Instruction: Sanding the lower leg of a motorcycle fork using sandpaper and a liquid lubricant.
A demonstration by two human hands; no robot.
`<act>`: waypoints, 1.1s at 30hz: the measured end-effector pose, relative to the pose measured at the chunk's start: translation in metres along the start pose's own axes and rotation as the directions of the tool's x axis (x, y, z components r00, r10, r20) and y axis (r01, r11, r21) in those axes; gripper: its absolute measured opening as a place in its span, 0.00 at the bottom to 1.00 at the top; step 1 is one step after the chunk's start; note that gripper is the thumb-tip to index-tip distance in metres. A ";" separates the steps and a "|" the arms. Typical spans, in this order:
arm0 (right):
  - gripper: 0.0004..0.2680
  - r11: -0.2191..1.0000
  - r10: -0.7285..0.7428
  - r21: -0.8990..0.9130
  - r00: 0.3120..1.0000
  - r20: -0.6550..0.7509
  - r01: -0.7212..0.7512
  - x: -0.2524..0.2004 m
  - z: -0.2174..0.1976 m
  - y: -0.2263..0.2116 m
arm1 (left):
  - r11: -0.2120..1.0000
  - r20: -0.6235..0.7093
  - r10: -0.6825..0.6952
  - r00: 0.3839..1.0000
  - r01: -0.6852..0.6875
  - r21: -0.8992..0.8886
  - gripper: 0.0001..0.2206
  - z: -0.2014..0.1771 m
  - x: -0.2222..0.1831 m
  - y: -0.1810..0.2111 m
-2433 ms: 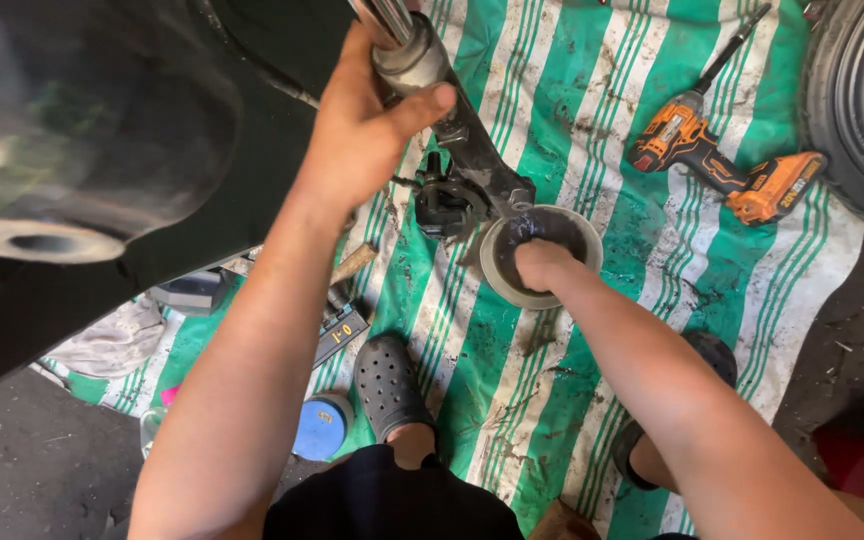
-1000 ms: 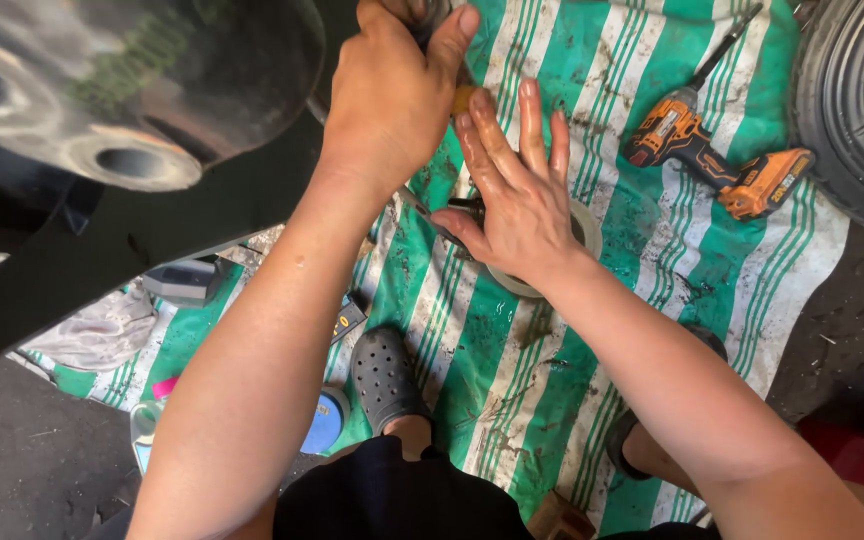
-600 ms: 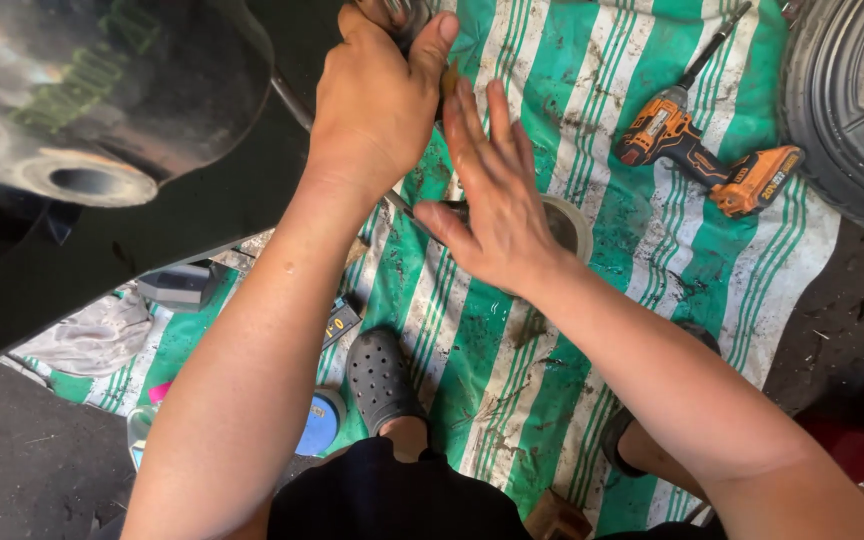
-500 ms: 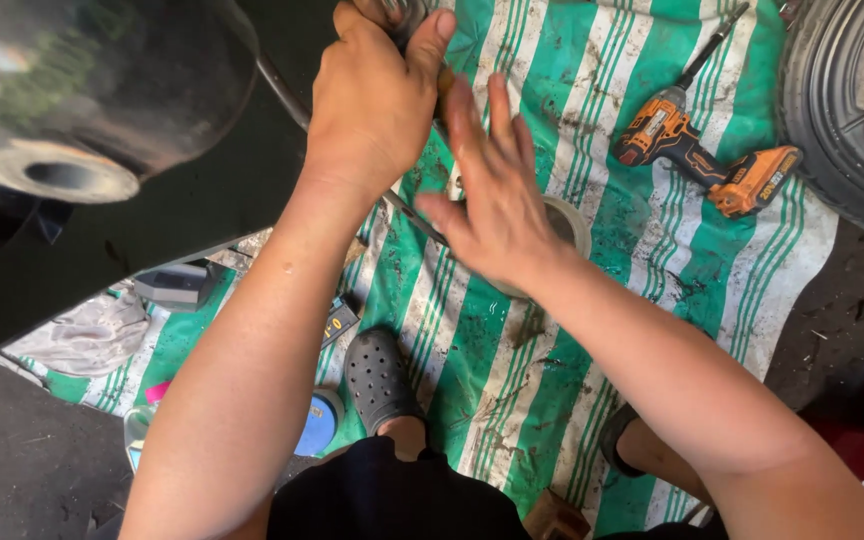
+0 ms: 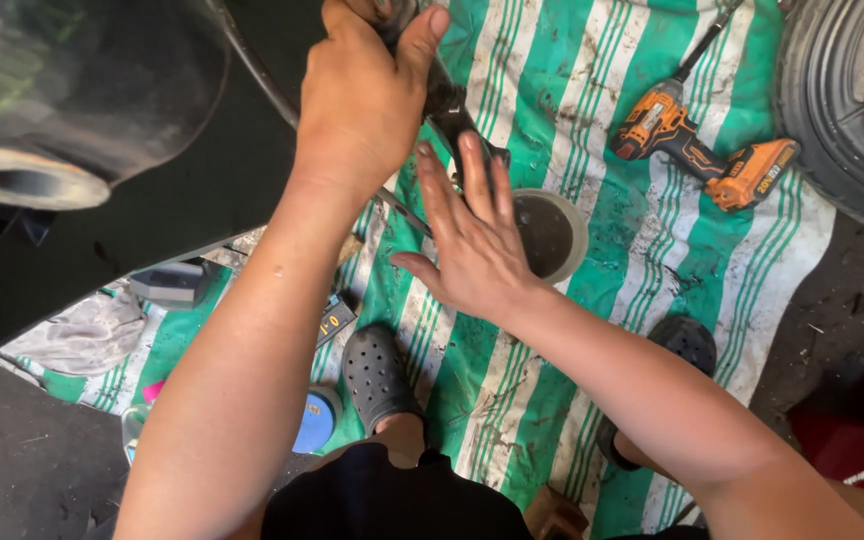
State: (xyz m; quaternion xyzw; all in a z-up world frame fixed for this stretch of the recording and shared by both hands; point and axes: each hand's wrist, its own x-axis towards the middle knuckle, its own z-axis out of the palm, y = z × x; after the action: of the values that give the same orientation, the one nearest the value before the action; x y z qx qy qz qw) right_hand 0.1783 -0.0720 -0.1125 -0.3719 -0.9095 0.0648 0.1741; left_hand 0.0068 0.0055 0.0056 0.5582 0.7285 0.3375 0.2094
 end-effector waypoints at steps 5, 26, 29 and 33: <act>0.25 0.944 0.040 0.328 0.978 -0.203 0.029 -0.029 -0.001 0.058 | 0.995 0.052 -0.013 0.999 0.018 -0.102 0.26 -0.010 -0.006 0.009; 0.12 0.998 0.056 -0.040 0.891 0.450 -0.043 -0.153 0.091 0.121 | 0.821 0.158 -0.558 0.815 0.515 0.247 0.27 0.085 -0.137 -0.337; 0.10 0.996 0.076 -0.078 0.885 0.459 -0.045 -0.167 0.112 0.120 | 0.702 0.125 -0.691 0.712 0.620 0.351 0.31 0.104 -0.124 -0.365; 0.05 0.994 0.046 -0.108 0.928 0.369 -0.007 -0.185 0.131 0.123 | 0.560 0.077 -0.802 0.593 0.700 0.443 0.33 0.131 -0.107 -0.409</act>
State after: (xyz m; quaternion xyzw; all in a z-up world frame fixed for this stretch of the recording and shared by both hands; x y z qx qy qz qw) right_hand 0.3333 -0.1120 -0.3144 -0.3740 -0.9230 0.0882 -0.0214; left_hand -0.1480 -0.1240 -0.3886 0.2587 0.9103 -0.0077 0.3230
